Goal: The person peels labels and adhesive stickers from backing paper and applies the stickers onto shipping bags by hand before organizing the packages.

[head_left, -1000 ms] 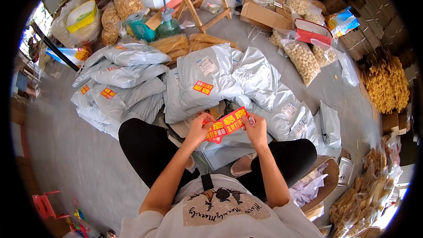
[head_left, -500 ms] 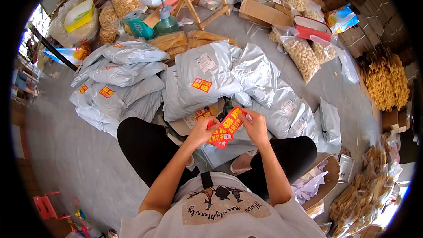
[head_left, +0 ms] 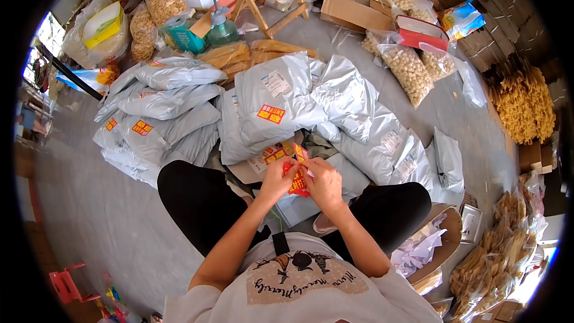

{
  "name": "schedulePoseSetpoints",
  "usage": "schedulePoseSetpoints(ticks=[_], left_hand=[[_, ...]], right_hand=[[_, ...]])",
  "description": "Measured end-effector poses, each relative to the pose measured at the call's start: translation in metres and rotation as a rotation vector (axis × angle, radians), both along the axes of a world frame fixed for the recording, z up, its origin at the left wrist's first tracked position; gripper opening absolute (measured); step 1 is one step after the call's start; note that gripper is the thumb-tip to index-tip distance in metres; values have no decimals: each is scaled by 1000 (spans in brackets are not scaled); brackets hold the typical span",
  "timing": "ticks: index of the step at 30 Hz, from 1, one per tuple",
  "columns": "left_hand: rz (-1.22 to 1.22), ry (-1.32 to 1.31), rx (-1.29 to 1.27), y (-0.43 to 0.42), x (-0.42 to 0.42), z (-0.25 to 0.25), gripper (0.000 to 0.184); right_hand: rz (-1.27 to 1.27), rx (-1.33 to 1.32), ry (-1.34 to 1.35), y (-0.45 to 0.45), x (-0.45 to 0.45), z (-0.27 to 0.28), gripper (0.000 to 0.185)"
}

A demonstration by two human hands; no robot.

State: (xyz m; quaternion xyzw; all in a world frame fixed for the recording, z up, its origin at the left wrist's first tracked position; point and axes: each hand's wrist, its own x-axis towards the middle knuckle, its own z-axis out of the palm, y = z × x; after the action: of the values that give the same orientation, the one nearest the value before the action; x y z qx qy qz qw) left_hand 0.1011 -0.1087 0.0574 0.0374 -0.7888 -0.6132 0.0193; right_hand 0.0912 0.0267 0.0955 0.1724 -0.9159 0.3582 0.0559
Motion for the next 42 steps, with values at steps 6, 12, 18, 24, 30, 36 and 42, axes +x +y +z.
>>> schedulePoseSetpoints(ticks=[6,12,18,24,30,36,42], left_hand=[[13,95,-87,2,-1,-8,9],[68,112,-122,8,-1,-12,6],[73,47,5,14,1,-6,4],[42,32,-37,9,-1,-14,3],[140,-220,191,-2,-4,-43,0],[235,-438,549,-11,-5,-62,5],[256,-503,505,5,-11,-76,3]], right_hand=[[25,-2,3,1,0,-2,14],[103,118,95,3,0,-7,21],[95,207,211,0,-2,-17,16],[-2,51,90,-2,-6,-21,12],[-281,-599,-627,31,-47,-54,17],[-508,-587,-717,120,-144,-52,15],[-620,-470,-300,156,-203,-50,16]])
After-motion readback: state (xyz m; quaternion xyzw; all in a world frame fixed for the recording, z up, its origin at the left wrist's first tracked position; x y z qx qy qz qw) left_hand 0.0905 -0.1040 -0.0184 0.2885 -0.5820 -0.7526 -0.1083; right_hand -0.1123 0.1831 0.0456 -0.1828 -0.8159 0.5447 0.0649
